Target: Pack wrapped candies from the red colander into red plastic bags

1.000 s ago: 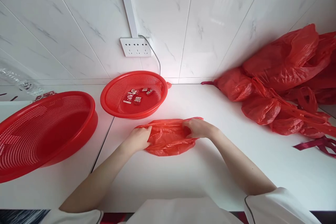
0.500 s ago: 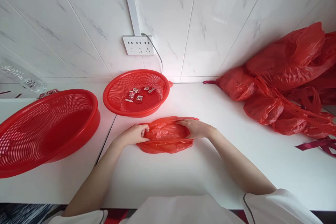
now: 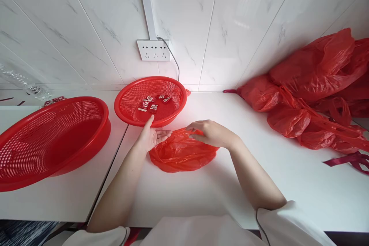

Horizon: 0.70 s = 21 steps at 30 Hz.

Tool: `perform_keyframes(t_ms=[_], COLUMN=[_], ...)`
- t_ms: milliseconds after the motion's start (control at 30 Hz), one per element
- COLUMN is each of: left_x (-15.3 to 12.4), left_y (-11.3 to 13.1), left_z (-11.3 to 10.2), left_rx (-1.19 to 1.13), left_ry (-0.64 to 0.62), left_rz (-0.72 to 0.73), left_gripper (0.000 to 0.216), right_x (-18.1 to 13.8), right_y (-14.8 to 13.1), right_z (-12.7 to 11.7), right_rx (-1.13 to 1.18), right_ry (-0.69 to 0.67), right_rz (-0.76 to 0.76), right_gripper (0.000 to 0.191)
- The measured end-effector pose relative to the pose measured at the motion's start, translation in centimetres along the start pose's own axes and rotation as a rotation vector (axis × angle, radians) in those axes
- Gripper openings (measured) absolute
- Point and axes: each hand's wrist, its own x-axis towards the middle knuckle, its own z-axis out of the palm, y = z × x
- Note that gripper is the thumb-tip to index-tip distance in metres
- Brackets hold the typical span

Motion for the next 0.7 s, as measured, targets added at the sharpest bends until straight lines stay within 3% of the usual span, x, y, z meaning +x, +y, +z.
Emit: perform_keyframes(t_ms=[100,267,367,700], left_x=[0.9,1.6,1.8,2.5], left_y=[-0.9,-3.3,-4.2,-5.4], left_z=[0.5,0.0,-0.8,-0.7], left_rx=[-0.137,-0.224,-0.172,-0.163], left_ry=[-0.033,-0.02,-0.006,-0.061], left_rz=[0.112,0.36,0.364,0.308], left_gripper=[0.035,0.018,0.003,0.005], right_x=[0.5,0.7,0.5,0.8], right_y=[-1.3,-1.9,-1.2,1.9], right_z=[-1.1,-1.8,-1.6,-0.9], right_rx=[0.032,0.074,0.089,-0.079], right_ry=[0.096,0.156,0.115,0.111], right_rz=[-0.013,-0.019,-0.014,0.152], right_gripper=[0.028,0.028,0.029,0.024])
